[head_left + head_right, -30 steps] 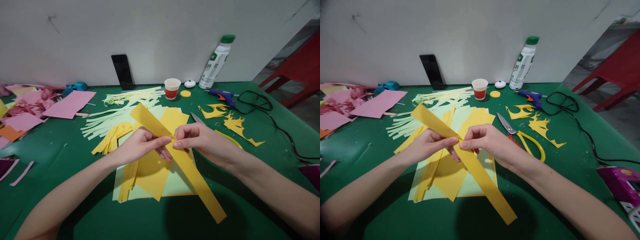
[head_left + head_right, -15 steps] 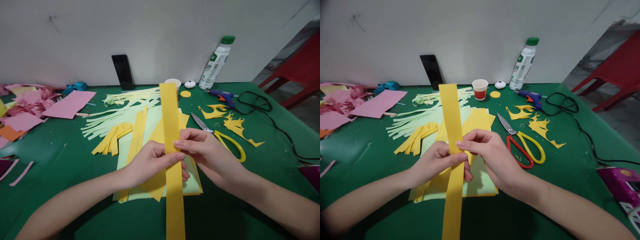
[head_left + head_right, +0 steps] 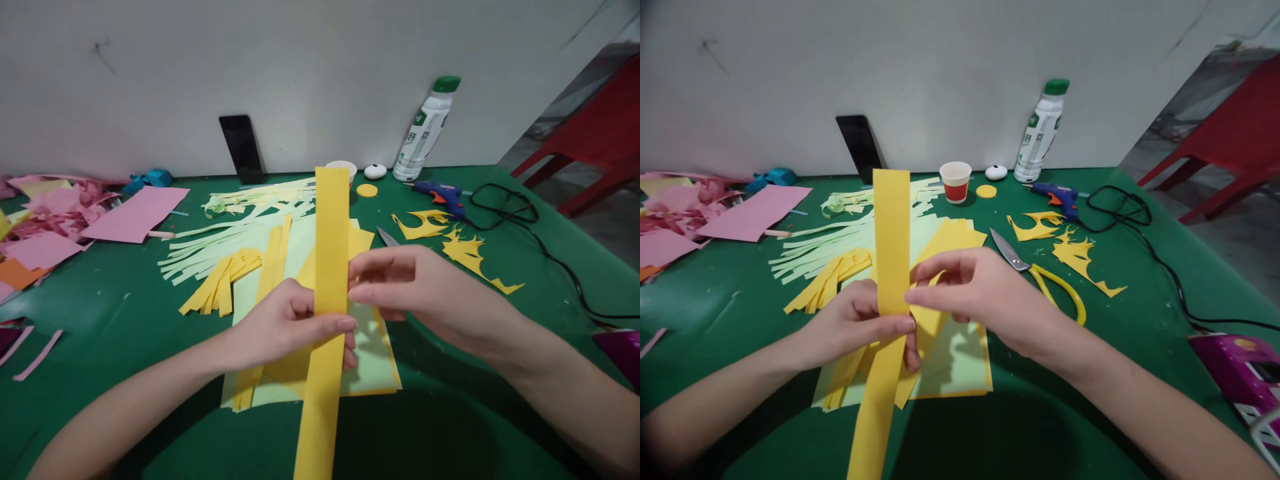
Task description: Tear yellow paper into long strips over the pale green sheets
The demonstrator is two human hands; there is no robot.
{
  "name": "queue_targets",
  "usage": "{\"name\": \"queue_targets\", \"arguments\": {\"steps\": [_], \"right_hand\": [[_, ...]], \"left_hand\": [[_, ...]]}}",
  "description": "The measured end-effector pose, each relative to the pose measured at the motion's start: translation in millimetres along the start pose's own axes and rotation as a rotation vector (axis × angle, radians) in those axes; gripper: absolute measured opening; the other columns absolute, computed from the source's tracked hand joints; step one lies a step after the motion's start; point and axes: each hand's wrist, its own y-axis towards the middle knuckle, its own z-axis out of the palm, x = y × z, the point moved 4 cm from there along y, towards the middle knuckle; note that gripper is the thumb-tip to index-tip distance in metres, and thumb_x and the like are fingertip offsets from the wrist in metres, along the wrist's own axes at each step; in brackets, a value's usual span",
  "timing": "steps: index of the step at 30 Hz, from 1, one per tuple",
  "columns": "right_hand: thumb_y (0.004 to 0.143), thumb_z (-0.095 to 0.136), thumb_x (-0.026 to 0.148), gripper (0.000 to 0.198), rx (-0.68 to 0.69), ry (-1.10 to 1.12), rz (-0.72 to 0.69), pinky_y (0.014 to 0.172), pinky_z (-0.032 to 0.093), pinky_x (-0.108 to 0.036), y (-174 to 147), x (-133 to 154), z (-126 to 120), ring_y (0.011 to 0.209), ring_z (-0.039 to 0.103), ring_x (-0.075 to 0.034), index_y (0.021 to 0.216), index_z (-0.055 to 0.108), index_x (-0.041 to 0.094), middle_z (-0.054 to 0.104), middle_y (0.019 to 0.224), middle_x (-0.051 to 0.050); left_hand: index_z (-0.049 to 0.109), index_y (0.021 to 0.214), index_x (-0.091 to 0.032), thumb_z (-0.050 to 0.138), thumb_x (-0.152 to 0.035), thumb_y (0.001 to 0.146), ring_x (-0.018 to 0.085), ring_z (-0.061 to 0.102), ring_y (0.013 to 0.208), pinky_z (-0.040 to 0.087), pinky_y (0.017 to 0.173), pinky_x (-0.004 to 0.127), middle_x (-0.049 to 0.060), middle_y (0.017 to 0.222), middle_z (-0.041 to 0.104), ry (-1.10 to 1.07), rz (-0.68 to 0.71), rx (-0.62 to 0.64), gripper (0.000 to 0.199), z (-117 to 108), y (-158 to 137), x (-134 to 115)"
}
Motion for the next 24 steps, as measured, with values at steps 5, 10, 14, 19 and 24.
{"name": "queue_targets", "arguments": {"steps": [5,10,14,19,24], "right_hand": [[0.067,0.061,0.028,0.014,0.144,-0.181,0.059,0.039,0.027,-0.018,-1.9,-4.7,11.7,0.048,0.037,-0.006,0.061,0.060,0.015,0.048,0.056,0.002],[0.072,0.058,0.030,0.018,0.388,-0.189,0.111,0.038,0.031,-0.016,-1.1,-11.9,14.5,0.050,0.040,-0.005,0.078,0.066,0.016,0.060,0.071,-0.003],[0.072,0.057,0.022,0.023,0.444,-0.123,0.082,0.040,0.036,-0.014,-1.4,-13.6,16.2,0.050,0.044,-0.005,0.093,0.064,0.020,0.062,0.076,0.000],[0.070,0.056,0.014,0.023,0.409,-0.178,-0.050,0.038,0.036,-0.012,-1.7,-10.7,19.3,0.049,0.045,-0.004,0.089,0.066,0.021,0.062,0.071,0.002],[0.067,0.058,0.014,0.023,0.364,-0.191,-0.073,0.038,0.038,-0.013,-3.1,-11.7,20.4,0.050,0.048,-0.005,0.088,0.066,0.019,0.064,0.071,0.001]], "left_hand": [[0.067,0.066,-0.012,0.049,-0.035,0.081,0.010,0.053,0.053,0.038,0.048,0.019,0.004,0.059,0.063,0.192,-0.015,0.040,0.033,-5.0,-3.1,-8.0],[0.059,0.054,-0.012,0.053,-0.038,0.078,0.005,0.031,0.038,0.023,0.038,0.020,-0.004,0.040,0.037,0.299,-0.101,0.081,0.036,-5.0,-4.3,-7.7],[0.046,0.046,-0.013,0.054,-0.041,0.076,0.003,0.019,0.037,0.013,0.036,0.021,-0.007,0.040,0.024,0.255,-0.151,0.135,0.042,-5.2,-4.1,-7.4],[0.053,0.053,-0.012,0.052,-0.043,0.078,0.004,0.023,0.037,0.015,0.037,0.022,-0.006,0.041,0.032,0.173,-0.187,0.234,0.040,-4.8,-3.8,-5.4],[0.059,0.056,-0.012,0.052,-0.048,0.077,0.004,0.023,0.037,0.015,0.036,0.021,-0.006,0.042,0.034,0.185,-0.182,0.253,0.042,-5.1,-5.2,-2.6]]}}
